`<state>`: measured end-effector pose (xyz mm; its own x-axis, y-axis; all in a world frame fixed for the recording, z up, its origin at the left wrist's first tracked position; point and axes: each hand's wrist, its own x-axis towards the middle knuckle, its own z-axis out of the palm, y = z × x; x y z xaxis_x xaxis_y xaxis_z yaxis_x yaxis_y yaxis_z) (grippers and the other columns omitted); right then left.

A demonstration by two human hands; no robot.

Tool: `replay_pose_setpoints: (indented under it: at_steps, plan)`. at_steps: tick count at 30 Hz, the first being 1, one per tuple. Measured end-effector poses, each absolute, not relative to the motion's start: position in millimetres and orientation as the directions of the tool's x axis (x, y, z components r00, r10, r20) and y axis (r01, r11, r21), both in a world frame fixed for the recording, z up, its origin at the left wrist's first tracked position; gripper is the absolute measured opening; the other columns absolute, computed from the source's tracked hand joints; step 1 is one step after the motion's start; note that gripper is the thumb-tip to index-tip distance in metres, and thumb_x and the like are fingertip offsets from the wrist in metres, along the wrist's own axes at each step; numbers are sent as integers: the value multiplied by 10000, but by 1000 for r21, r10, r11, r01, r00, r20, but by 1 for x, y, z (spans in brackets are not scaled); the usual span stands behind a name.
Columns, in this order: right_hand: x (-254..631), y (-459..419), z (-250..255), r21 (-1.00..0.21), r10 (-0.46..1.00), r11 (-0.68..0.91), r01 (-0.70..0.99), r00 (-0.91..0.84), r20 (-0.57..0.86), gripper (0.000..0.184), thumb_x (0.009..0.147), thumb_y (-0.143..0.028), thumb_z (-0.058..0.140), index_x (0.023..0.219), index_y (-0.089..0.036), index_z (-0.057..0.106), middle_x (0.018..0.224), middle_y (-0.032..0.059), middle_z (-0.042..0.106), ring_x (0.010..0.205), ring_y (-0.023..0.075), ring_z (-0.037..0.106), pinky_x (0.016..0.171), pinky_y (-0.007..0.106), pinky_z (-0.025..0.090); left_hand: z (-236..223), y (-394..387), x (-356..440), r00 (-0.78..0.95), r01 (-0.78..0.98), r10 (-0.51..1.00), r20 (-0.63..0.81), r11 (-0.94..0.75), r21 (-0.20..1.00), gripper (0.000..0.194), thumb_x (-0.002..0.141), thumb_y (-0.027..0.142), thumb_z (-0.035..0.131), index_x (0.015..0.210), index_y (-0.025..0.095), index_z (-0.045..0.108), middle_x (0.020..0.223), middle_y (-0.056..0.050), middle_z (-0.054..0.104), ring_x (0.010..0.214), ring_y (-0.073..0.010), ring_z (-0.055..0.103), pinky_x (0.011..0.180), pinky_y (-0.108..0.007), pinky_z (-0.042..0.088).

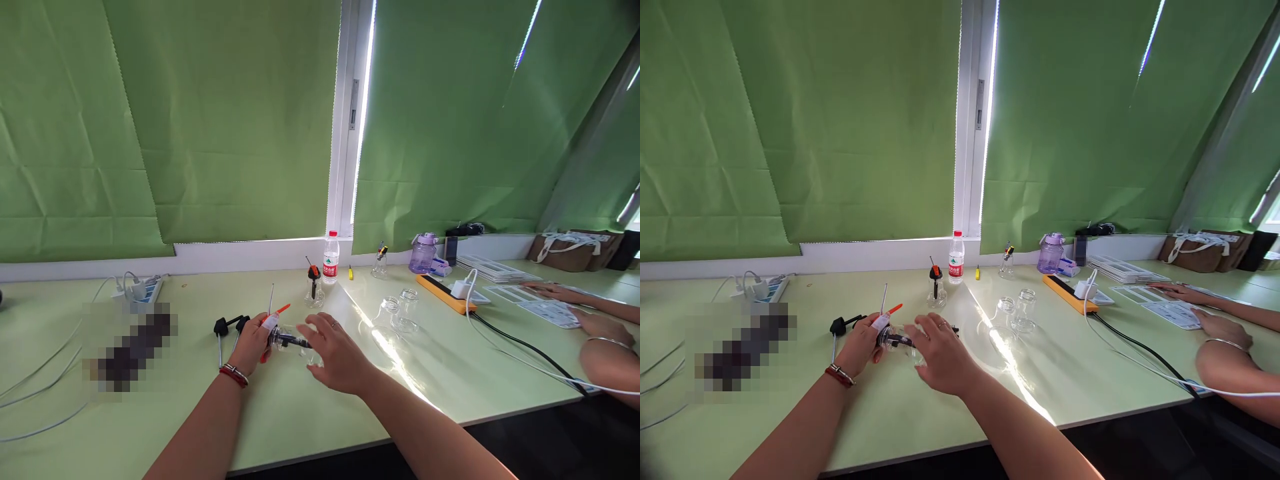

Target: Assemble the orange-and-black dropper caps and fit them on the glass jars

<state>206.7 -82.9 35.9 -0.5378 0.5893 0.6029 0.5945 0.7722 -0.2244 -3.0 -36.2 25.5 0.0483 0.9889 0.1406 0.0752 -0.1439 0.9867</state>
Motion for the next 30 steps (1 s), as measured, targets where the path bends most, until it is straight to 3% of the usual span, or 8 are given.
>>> replay_pose_setpoints:
  at_steps: [3, 5, 10, 13, 16, 20, 25, 30]
  plan:
    - [220, -92, 34, 208, 338, 775, 597, -669, 662, 543, 771, -15, 505, 1269, -227, 460, 1215, 101, 518, 1258, 274, 362, 1061, 530, 315, 27, -32, -9, -84, -21, 995, 58, -60, 998, 279, 738, 473, 518, 693, 208, 445, 428, 93, 399, 255, -61, 279, 240, -190, 247]
    - [239, -98, 30, 231, 318, 737, 636, -627, 712, 484, 788, -34, 497, 1241, -204, 476, 1210, 114, 515, 1269, 282, 359, 1048, 535, 339, 28, -29, -12, -160, -76, 986, 41, -53, 996, 266, 719, 453, 528, 697, 205, 435, 448, 83, 435, 258, -55, 279, 248, -190, 251]
    - [308, -113, 9, -330, 473, 512, 793, 60, 879, 595, 686, -346, 704, 1196, -215, 428, 1272, 136, 450, 1215, 308, 434, 976, 532, 411, 25, -26, -12, -171, -100, 982, 81, -99, 990, 273, 731, 459, 512, 686, 205, 421, 443, 72, 456, 266, -61, 298, 265, -194, 270]
    - [344, -116, -8, -789, 611, 337, 514, 518, 599, 691, 631, -446, 712, 1194, -221, 380, 1203, 113, 510, 1128, 284, 521, 947, 497, 439, 25, -29, -8, -114, -63, 990, 76, -84, 994, 298, 735, 481, 524, 658, 216, 410, 412, 77, 433, 263, -73, 302, 259, -202, 249]
    - [365, -111, -21, -954, 778, 138, 266, 567, 271, 760, 575, -457, 738, 1195, -188, 392, 1170, 134, 536, 1123, 283, 533, 916, 418, 474, 27, -33, -4, -47, -6, 996, 72, -73, 997, 317, 740, 484, 518, 617, 226, 379, 384, 83, 395, 249, -80, 290, 263, -216, 248]
    - [372, -99, -28, -939, 864, 45, 342, 458, 208, 768, 550, -459, 727, 1209, -184, 447, 1237, 131, 513, 1171, 289, 498, 941, 395, 448, 28, -36, -4, -32, 44, 998, 59, -58, 997, 317, 746, 484, 508, 623, 226, 372, 409, 71, 432, 254, -82, 309, 272, -219, 267]
    - [371, -81, -26, -700, 886, -98, 708, 383, 264, 696, 583, -502, 662, 1167, -163, 495, 1228, 141, 510, 1174, 291, 476, 1000, 361, 374, 21, -30, -7, -16, 82, 996, 91, -89, 993, 303, 770, 493, 490, 675, 216, 410, 430, 70, 459, 256, -83, 330, 276, -211, 271]
    - [379, -60, -34, -578, 874, -53, 815, 317, 368, 685, 651, -480, 631, 1207, -109, 483, 1200, 212, 506, 1152, 344, 474, 953, 399, 381, 22, -30, -6, -21, 117, 997, 79, -76, 990, 308, 772, 498, 486, 687, 204, 447, 444, 61, 472, 253, -83, 340, 276, -213, 260]
